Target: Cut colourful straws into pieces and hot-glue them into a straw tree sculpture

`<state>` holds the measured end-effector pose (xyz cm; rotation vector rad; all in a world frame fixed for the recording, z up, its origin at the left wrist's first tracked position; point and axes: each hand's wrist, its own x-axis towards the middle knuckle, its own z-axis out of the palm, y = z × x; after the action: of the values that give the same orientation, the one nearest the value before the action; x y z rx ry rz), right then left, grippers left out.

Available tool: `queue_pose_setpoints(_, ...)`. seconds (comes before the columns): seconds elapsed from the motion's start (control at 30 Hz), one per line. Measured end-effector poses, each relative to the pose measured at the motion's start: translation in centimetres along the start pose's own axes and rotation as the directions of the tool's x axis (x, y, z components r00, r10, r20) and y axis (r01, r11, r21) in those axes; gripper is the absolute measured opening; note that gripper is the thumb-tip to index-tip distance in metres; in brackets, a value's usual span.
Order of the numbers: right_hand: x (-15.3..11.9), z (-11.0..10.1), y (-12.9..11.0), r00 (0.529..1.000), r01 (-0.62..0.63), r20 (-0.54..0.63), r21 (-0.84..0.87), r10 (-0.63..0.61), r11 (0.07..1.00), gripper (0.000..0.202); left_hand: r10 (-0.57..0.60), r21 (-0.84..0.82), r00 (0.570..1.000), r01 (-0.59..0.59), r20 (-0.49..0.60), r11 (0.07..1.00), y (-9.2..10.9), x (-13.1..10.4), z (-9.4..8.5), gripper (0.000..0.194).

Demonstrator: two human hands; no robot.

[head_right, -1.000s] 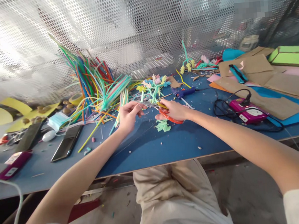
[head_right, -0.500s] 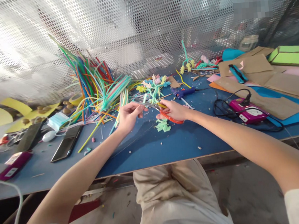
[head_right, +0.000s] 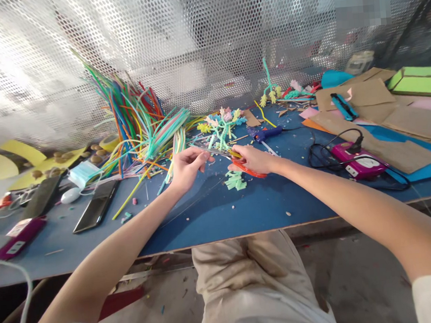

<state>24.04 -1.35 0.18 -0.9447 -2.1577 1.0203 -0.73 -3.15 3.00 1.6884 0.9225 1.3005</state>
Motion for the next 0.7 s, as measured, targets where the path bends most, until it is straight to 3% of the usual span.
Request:
queue_pose_setpoints(0.43,0.2,0.2,1.4,0.998,0.06,-0.028,-0.056,-0.062,0.997,0.036,-0.018,-0.071,0.999,0.022,0.05,0.997,0.2,0.0,0.3,0.04)
queue_pose_setpoints(0.57,0.3,-0.3,1.6,0.991,0.081,-0.097,-0.132,-0.095,0.988,0.036,0.003,-0.097,0.999,0.002,0.051,0.995,0.2,0.0,0.1,0.035)
queue_pose_setpoints(0.7,0.6,-0.4,1.8,0.978,0.085,-0.18,-0.101,-0.103,0.991,0.041,-0.004,-0.034,0.997,0.007,0.078,0.999,-0.1,0.0,0.0,0.037)
